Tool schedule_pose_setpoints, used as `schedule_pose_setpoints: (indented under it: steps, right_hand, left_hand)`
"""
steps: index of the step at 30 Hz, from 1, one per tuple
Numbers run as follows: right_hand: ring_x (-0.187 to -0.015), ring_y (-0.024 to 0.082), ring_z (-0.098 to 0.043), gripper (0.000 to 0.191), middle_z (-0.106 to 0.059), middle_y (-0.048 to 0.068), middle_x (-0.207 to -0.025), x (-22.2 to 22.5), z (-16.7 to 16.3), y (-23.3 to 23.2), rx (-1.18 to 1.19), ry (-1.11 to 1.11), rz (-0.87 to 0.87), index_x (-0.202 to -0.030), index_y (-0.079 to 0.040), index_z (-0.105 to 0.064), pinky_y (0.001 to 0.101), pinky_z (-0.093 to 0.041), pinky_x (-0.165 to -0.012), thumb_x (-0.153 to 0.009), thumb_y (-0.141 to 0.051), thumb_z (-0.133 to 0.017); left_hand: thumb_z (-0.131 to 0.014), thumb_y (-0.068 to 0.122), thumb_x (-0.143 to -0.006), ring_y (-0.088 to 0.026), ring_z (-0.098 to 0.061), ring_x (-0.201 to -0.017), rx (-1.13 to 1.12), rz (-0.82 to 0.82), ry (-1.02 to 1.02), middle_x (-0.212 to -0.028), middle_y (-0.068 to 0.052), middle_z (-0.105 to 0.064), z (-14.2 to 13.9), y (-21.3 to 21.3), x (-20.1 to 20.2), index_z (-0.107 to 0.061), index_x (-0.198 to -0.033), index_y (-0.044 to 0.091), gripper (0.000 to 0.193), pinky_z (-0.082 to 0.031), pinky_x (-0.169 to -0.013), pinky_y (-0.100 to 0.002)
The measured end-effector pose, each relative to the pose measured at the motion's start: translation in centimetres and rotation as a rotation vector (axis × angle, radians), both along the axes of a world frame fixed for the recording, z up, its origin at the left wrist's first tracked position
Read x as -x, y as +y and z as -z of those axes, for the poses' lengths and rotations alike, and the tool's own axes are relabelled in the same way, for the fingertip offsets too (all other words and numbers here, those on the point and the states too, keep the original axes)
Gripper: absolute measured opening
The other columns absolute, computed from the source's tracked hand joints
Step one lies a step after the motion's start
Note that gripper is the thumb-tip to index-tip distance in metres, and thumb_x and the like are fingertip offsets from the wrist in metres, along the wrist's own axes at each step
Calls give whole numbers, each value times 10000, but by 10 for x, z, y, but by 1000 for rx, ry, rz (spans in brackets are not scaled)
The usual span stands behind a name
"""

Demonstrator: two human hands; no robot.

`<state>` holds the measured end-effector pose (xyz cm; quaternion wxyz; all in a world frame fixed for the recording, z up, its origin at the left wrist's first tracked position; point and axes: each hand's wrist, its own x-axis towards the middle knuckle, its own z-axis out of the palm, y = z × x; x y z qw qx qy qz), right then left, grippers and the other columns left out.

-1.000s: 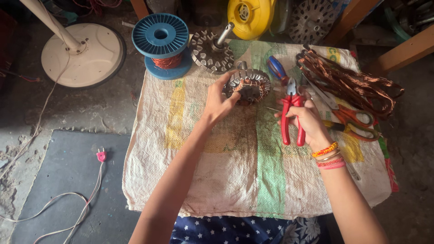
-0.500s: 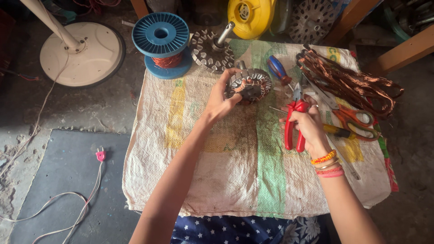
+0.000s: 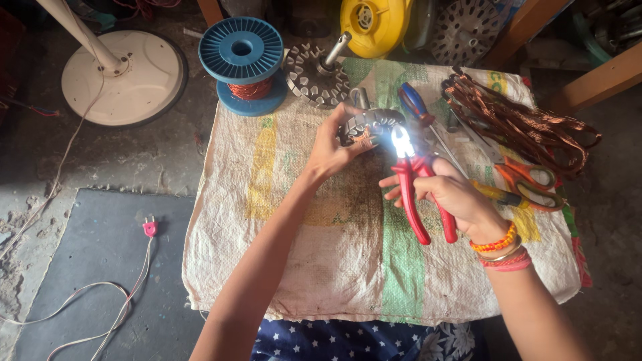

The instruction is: The person winds flat copper wire around the slots of a motor armature held on the work table, using pliers and a screwdriver to press and seat the wire turns, and adjusts the wound coils by hand throughout.

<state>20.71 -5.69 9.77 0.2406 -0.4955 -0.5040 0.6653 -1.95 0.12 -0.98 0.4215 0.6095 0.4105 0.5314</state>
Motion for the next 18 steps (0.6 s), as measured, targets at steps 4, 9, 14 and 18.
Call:
schedule_pose_setpoints:
  steps: [4,9,14,18]
  right_hand:
    - [-1054,352,-746,497,-711,300,-1181,4,-6,5,45,-27,-86,-1245,96,-547,443,-607,-914,-755,55,-475]
    - [-1064,371,-747,425,-717,304,-1162,0,-15,16,97,-153,-110,-1278,83,-474,445,-607,-925,-874,-38,-521]
    - [-1049,361,-748,433,-718,289,-1150,-5,-22,25,120,-286,-151,-1285,34,-459,446,-606,-900,-879,-62,-573]
    - [-1063,332,-751,419,-727,256,-1160,-7,-25,33,101,-378,-221,-1302,-15,-469,434,-588,-889,-908,-103,-582]
  left_hand:
    - [-908,230,-723,-200,-720,-1032,-63,-22,31,-1134,-90,-748,-4,-2,-2,-610,-1175,94,559,-577,-957,-377]
    - [-930,186,-707,-195,-722,-1087,-55,14,4,-1172,-75,-752,-4,-2,-6,-641,-1177,98,559,-586,-1012,-380]
    - [-938,184,-679,-197,-721,-1126,6,26,-15,-1210,-81,-761,-4,0,-8,-637,-1204,96,611,-561,-1050,-389]
    - [-941,210,-674,-208,-712,-1144,-18,25,-27,-1217,-87,-758,-6,-2,-9,-645,-1210,91,624,-541,-1065,-405]
